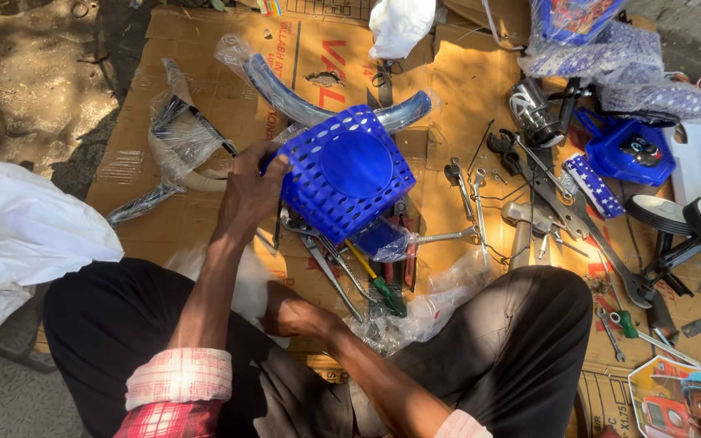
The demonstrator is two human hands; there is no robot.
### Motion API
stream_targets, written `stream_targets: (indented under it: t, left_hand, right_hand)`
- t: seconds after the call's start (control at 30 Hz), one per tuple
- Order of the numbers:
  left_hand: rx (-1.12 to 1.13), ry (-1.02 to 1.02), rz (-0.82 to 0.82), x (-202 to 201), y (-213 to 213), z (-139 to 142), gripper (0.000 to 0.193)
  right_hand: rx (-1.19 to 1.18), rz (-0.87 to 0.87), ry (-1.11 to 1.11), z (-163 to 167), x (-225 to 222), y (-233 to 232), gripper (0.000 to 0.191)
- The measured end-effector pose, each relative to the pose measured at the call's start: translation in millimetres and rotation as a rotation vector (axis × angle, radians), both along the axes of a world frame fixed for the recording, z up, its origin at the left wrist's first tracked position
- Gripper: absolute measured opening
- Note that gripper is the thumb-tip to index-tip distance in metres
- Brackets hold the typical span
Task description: The person sits on cardboard on the ground and assembles a children's tricycle. They fit the seat post into the frame, tighten bolts with a spanner, unwrap plastic packaging from the frame and basket, and handle a water bottle and other parts.
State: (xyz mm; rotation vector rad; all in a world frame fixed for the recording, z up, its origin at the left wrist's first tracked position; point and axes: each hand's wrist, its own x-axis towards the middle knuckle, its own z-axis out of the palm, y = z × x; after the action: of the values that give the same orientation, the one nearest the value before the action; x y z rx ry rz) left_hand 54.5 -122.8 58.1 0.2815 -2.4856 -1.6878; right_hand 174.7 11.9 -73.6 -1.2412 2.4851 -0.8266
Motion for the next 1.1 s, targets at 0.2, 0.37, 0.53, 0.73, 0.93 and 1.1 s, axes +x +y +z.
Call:
stream_targets:
  t: [0.2, 0.37, 0.53, 0.73, 0.93, 1.1]
  left_hand:
    - [0.093, -0.043, -0.164, 2, 3, 12, 0.046]
    - [0.201, 0.004, -0.366, 15, -5, 19, 0.04]
    - [0.102, 0.065, -0.433, 26, 2, 28, 0.038]
    - [0.054, 0.091, -0.577, 33, 15, 42, 0.035]
    - [0.078, 0.129, -0.624, 35, 13, 45, 0.033]
    - [0.024, 0.115, -0.702, 43, 19, 48, 0.034]
  right_hand:
    - [0.06, 0.095, -0.036, -16, -4, -4, 0.052]
    - [0.064, 0.14, -0.053, 12, 8, 6, 0.055]
    - [0.076, 0.232, -0.205, 130, 2, 83, 0.036]
    - [-0.133, -0.344, 0.118, 248, -140, 135, 0.022]
    - [0.432, 0.095, 0.19, 246, -231, 74, 0.045]
    - [0.947, 0.258, -0.187, 243, -222, 54, 0.051]
